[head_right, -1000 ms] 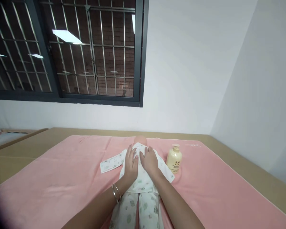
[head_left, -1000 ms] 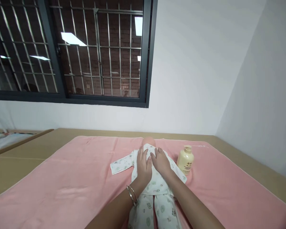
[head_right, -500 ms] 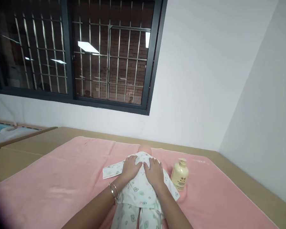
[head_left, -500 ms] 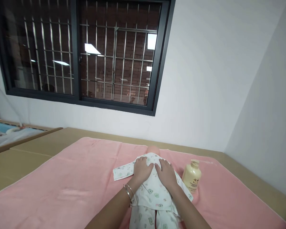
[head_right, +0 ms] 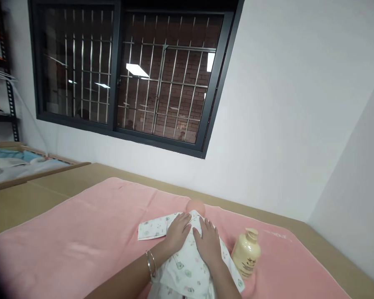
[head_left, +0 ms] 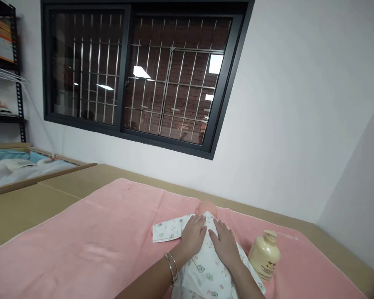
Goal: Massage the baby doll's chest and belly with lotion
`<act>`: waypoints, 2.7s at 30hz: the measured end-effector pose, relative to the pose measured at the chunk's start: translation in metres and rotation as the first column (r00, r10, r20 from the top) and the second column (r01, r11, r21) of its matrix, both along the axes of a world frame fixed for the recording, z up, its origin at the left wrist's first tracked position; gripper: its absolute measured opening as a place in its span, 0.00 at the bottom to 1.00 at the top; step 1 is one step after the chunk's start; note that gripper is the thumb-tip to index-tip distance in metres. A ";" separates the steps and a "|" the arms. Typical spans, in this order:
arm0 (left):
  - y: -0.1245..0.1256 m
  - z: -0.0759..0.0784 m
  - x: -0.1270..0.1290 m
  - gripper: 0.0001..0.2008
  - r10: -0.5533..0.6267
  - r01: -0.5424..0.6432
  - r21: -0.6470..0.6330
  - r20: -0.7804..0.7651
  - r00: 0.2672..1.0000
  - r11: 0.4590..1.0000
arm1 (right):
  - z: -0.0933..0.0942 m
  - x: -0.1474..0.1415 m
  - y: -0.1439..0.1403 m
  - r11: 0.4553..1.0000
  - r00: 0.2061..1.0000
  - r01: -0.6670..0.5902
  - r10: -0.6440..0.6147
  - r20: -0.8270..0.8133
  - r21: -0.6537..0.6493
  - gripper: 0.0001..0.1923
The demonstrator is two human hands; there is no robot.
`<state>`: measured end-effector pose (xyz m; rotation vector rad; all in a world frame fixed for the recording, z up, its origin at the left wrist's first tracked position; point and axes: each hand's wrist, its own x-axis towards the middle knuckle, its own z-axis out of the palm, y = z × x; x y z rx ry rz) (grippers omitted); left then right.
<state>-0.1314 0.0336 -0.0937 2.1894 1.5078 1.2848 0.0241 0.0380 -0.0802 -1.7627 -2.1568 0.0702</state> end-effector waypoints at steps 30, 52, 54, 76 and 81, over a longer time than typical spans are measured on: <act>-0.004 -0.010 0.000 0.19 0.060 -0.048 0.133 -0.088 0.994 0.990 | 0.016 -0.017 -0.019 0.993 0.990 -0.091 0.083 0.113 0.072 0.26; -0.005 -0.002 0.002 0.17 0.183 -0.182 0.022 -0.173 0.968 0.983 | 0.031 -0.020 -0.026 0.996 0.992 0.065 -0.071 0.104 0.053 0.21; -0.004 -0.003 0.001 0.20 0.216 -0.222 -0.010 -0.195 0.957 0.975 | 0.026 -0.017 -0.020 0.997 0.995 0.044 -0.049 0.081 0.058 0.23; -0.001 -0.009 0.004 0.27 0.268 -0.291 -0.138 -0.167 0.949 0.947 | 0.010 -0.010 -0.009 1.000 1.000 -0.018 0.017 0.020 0.026 0.28; 0.002 -0.020 0.003 0.26 0.262 -0.272 -0.100 -0.101 0.960 0.957 | 0.005 -0.010 -0.008 0.999 1.000 -0.016 0.016 0.003 0.041 0.28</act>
